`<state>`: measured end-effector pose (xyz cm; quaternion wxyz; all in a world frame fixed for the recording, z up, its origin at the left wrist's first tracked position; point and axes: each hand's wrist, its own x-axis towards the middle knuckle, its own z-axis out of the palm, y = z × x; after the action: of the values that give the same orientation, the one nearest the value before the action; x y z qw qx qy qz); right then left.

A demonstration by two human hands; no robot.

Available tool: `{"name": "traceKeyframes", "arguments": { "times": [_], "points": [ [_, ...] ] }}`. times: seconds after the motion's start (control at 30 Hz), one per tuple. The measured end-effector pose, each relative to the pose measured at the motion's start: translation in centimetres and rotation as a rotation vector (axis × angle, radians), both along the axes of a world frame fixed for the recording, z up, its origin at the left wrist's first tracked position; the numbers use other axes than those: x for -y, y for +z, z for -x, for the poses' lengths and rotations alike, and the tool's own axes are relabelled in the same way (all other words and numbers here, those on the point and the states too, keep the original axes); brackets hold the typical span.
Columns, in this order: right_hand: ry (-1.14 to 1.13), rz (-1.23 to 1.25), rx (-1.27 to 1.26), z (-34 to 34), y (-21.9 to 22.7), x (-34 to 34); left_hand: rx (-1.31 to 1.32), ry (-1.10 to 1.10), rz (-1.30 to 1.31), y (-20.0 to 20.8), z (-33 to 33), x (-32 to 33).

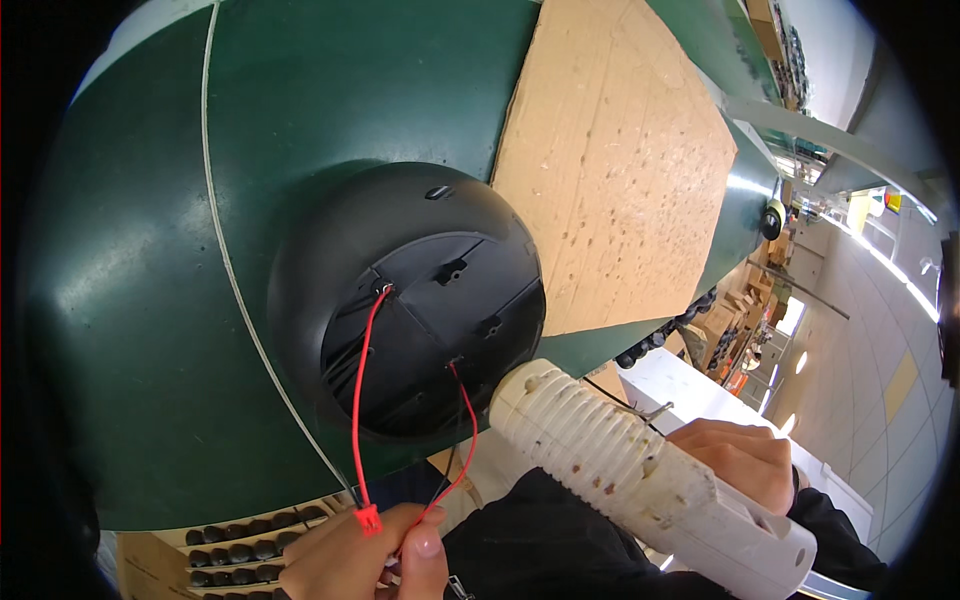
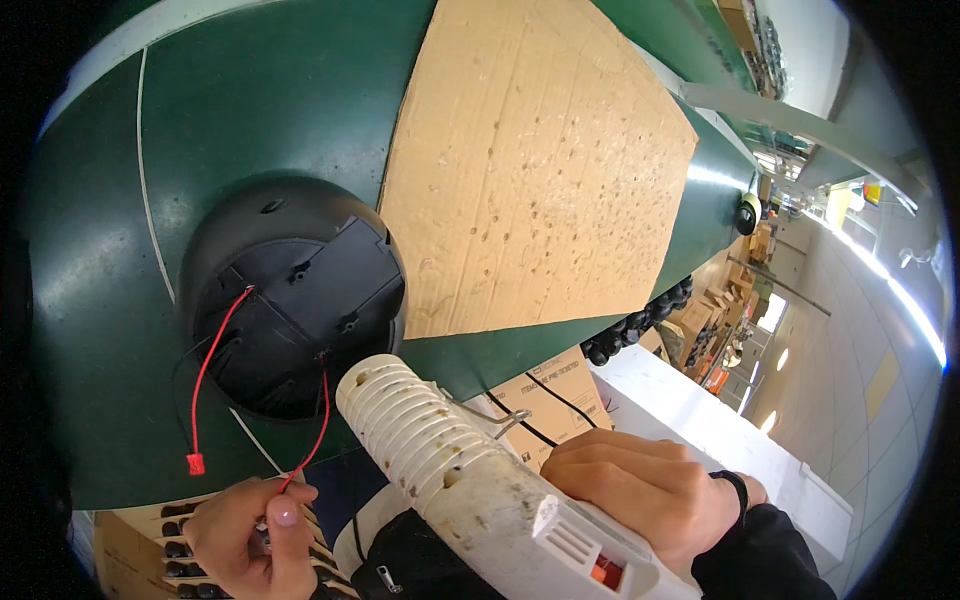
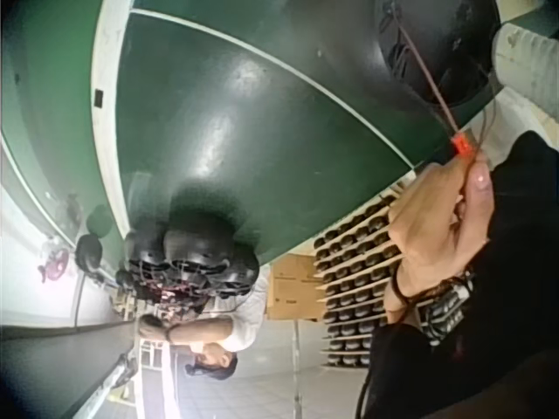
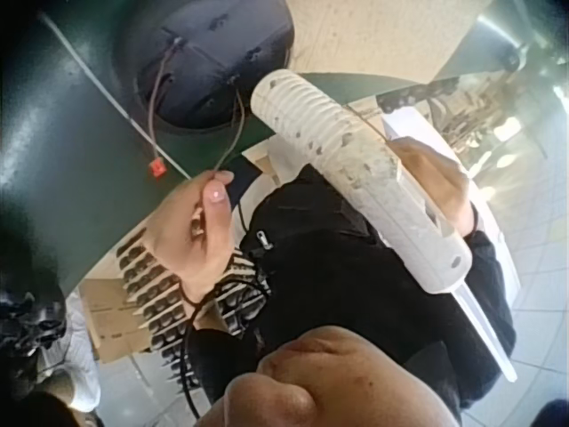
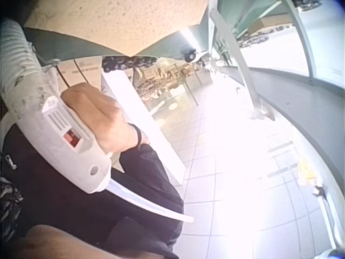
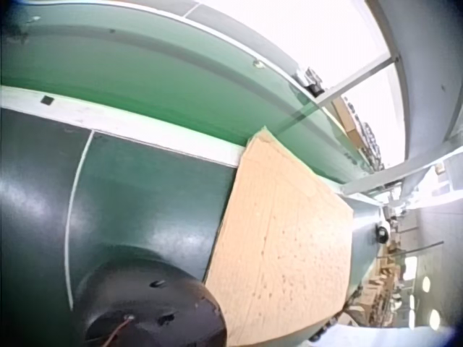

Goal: Applying hot glue and connecting wires to circular black plastic components.

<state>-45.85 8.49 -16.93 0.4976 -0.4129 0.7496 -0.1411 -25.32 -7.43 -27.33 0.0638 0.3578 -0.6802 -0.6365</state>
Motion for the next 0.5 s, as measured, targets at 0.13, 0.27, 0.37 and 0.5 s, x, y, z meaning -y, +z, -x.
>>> {"name": "traceKeyframes", "arguments": {
  "times": [0.13,0.27,0.37,0.5],
  "points": [
    [0.029,-0.037,-0.035,0.1,0.9,1.1,0.063,-0.127,-0.058,0.6,-1.4,0.0],
    [0.029,-0.098,-0.076,0.5,3.7,2.0,-0.036,0.162,-0.008,-0.8,-0.9,-1.2],
    [-0.023,-0.137,-0.146,1.5,6.7,0.8,-0.210,0.227,0.029,-3.1,1.2,-0.1],
    [-0.598,0.009,-0.012,0.7,3.8,-2.1,0.036,-0.199,0.389,-1.1,0.4,2.7]
  ]
}}
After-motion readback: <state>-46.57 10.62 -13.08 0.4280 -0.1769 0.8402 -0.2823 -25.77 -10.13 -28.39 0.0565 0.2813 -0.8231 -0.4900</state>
